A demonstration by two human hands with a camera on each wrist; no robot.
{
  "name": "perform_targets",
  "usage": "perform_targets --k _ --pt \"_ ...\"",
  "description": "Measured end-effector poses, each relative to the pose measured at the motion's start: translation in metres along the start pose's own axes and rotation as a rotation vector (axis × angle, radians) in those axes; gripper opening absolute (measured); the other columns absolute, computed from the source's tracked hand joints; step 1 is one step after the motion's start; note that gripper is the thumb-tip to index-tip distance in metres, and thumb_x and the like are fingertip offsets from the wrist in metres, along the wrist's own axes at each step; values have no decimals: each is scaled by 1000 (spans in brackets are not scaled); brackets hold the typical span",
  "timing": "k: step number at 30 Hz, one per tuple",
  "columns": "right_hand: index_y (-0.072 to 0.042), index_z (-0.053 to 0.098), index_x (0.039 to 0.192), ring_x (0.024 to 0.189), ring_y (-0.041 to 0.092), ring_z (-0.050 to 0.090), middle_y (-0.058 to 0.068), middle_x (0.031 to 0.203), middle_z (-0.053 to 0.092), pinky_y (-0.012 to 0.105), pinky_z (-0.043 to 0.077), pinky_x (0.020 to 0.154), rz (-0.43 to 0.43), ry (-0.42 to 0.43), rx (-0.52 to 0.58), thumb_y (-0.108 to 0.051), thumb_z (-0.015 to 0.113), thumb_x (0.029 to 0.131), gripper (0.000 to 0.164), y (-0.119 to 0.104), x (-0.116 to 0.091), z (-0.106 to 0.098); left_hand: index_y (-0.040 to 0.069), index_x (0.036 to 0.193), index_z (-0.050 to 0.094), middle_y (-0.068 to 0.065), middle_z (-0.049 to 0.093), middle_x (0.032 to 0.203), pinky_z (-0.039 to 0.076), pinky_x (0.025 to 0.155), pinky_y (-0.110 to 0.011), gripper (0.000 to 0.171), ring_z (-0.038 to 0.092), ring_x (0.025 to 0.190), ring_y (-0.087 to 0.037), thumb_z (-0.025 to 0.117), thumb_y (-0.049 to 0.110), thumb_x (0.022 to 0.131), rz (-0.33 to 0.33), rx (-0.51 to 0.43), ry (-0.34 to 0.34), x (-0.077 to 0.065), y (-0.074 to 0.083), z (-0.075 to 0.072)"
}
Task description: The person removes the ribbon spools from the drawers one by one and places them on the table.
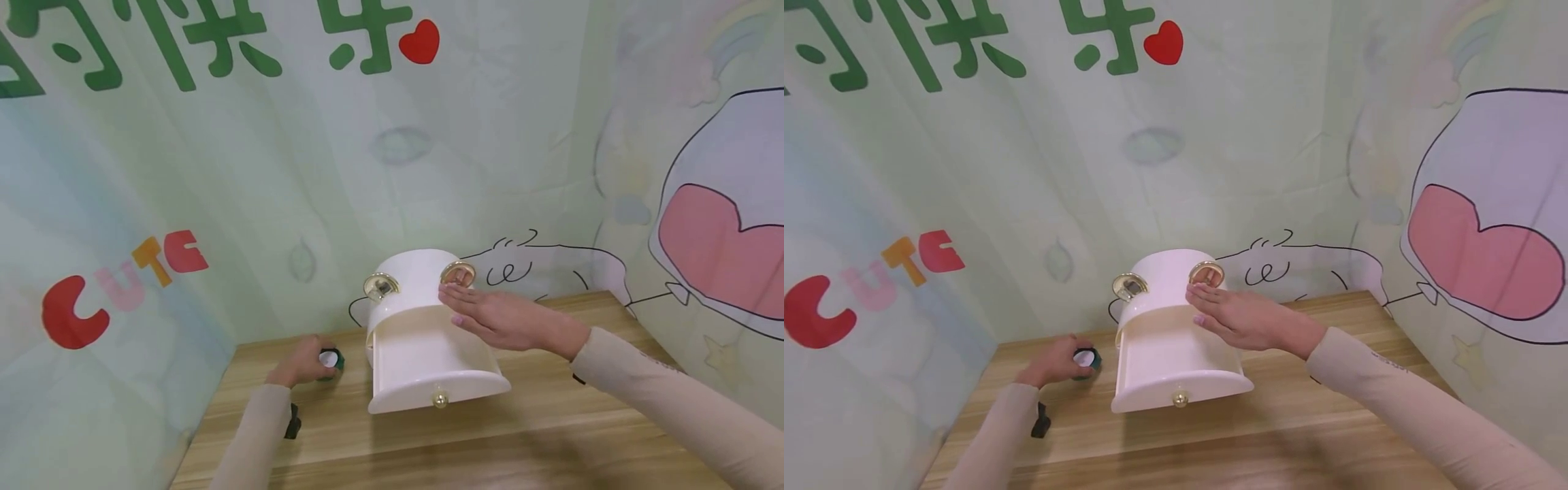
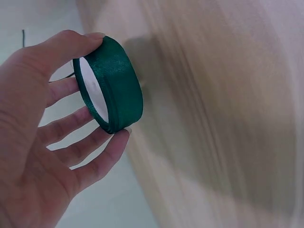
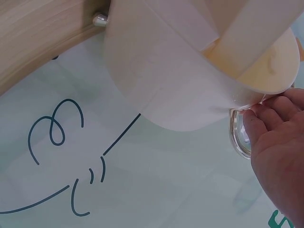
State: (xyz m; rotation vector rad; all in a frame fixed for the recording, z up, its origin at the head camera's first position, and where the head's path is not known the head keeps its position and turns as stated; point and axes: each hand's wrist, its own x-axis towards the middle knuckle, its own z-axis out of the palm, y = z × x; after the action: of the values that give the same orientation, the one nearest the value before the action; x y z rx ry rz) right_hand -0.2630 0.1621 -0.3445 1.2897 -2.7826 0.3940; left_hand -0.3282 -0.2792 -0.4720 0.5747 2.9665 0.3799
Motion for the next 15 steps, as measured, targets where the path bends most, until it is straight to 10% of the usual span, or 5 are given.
perform_targets --k 15 --pt "-9 31 164 162 26 27 7 173 27 49 31 129 6 1 8 -40 35 114 59 3 0 2 -3 129 70 -17 74 125 54 104 -53 60 68 114 -30 90 26 80 -93 -23 -26 10 0 21"
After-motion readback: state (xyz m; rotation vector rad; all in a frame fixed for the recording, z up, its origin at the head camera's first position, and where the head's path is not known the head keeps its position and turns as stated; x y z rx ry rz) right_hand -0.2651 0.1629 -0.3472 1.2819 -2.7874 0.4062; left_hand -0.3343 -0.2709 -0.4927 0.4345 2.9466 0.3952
